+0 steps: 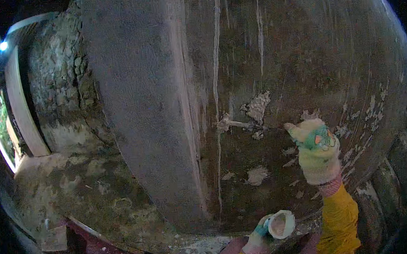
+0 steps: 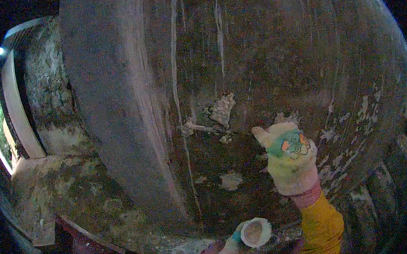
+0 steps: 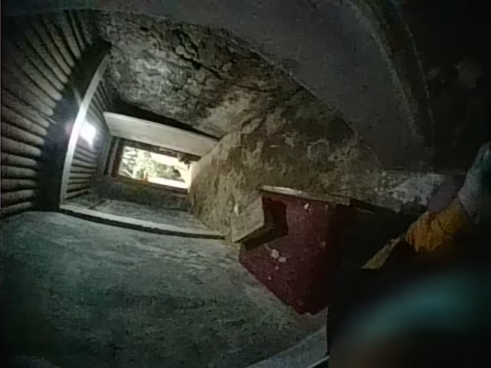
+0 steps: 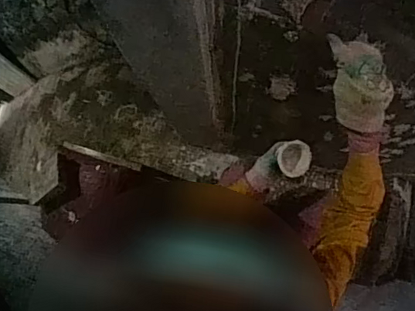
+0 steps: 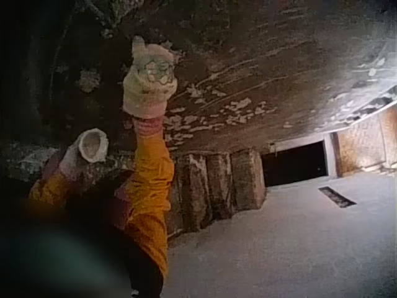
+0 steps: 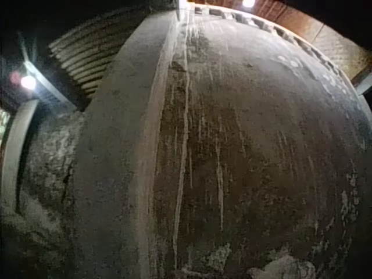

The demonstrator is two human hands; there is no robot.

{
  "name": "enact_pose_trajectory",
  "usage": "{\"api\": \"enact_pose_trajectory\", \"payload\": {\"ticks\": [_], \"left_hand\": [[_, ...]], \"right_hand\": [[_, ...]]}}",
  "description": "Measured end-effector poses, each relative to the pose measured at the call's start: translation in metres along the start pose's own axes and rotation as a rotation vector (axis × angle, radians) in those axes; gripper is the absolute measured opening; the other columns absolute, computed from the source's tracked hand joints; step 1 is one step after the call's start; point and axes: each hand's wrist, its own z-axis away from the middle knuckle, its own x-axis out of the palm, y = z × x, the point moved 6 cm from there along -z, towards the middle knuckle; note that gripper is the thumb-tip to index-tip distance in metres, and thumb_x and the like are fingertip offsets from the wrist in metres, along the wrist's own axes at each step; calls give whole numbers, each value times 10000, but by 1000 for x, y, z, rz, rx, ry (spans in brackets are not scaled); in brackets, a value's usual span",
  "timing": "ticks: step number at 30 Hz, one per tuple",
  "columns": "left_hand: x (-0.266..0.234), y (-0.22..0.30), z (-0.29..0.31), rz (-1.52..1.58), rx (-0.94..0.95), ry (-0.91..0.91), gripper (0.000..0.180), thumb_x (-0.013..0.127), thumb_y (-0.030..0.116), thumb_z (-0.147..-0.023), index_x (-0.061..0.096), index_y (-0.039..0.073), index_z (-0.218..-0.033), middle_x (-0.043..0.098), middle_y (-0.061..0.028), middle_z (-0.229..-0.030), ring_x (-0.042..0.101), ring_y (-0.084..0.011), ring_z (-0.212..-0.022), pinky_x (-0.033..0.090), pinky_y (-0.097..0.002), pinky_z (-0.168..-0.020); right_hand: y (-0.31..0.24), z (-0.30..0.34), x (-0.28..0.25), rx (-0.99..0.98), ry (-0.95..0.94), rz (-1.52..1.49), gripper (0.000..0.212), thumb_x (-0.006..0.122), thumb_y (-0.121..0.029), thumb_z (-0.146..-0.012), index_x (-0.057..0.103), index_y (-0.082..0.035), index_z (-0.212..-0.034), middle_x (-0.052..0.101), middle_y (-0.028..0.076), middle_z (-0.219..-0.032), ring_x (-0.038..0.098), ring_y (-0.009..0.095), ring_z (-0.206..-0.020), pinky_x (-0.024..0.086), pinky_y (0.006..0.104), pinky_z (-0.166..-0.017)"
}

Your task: Applying putty to holes in a concrete wall using a small scraper.

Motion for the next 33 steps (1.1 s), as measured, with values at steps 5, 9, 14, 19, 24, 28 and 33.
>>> {"api": "enact_pose_trajectory", "payload": {"ticks": [5, 9, 14, 19, 24, 28, 33], "left_hand": [[1, -3, 1, 146, 20, 1, 345, 422, 250, -957, 409, 84, -1259, 451, -168, -1308, 463, -329, -1207, 429, -493, -997], [4, -3, 1, 168, 21, -65, 337, 385, 234, -969, 409, 78, -1267, 451, -158, -1311, 453, -313, -1218, 408, -476, -1020], [15, 1, 5, 260, 6, -315, 338, 342, 219, -981, 413, 65, -1273, 453, -145, -1314, 446, -295, -1226, 384, -453, -1044], [-8, -4, -3, 117, -6, -67, 354, 379, 258, -973, 437, 53, -1256, 463, -137, -1307, 468, -279, -1207, 401, -437, -1032], [-21, -12, -7, 245, -75, -67, 389, 468, 291, -944, 440, 54, -1251, 475, -131, -1293, 488, -278, -1183, 422, -429, -1016], [-30, -11, -15, 154, -37, -112, 452, 481, 295, -936, 381, 45, -1299, 427, -126, -1340, 470, -269, -1202, 410, -427, -1029], [-31, -8, -18, 133, 17, -180, 441, 450, 240, -949, 338, 43, -1328, 354, -127, -1398, 454, -243, -1215, 430, -405, -1011]], "right_hand": [[14, 12, 7, 172, -64, -296, 363, 522, 37, -789, 629, -96, -1109, 588, 30, -977, 574, 182, -884, 465, 278, -806], [11, 14, 16, 29, -84, -69, 400, 503, 33, -808, 586, -106, -1173, 591, 30, -995, 569, 179, -913, 459, 286, -842], [9, 11, 14, -83, -71, 39, 452, 497, 44, -791, 570, -129, -1203, 581, 26, -941, 559, 180, -844, 462, 303, -768], [10, 3, 20, 46, 24, -104, 428, 542, 45, -725, 658, -160, -1082, 552, 33, -854, 533, 206, -785, 448, 322, -701], [4, 4, 14, -6, 23, 30, 434, 554, 54, -709, 671, -163, -1065, 551, 37, -840, 532, 208, -774, 448, 315, -698], [8, 5, 15, 36, 16, -108, 438, 555, 56, -701, 672, -156, -1066, 551, 31, -840, 536, 208, -773, 450, 312, -697], [12, 5, 20, 131, 40, -295, 444, 556, 60, -691, 674, -147, -1066, 552, 23, -840, 541, 207, -772, 452, 307, -696]]}}
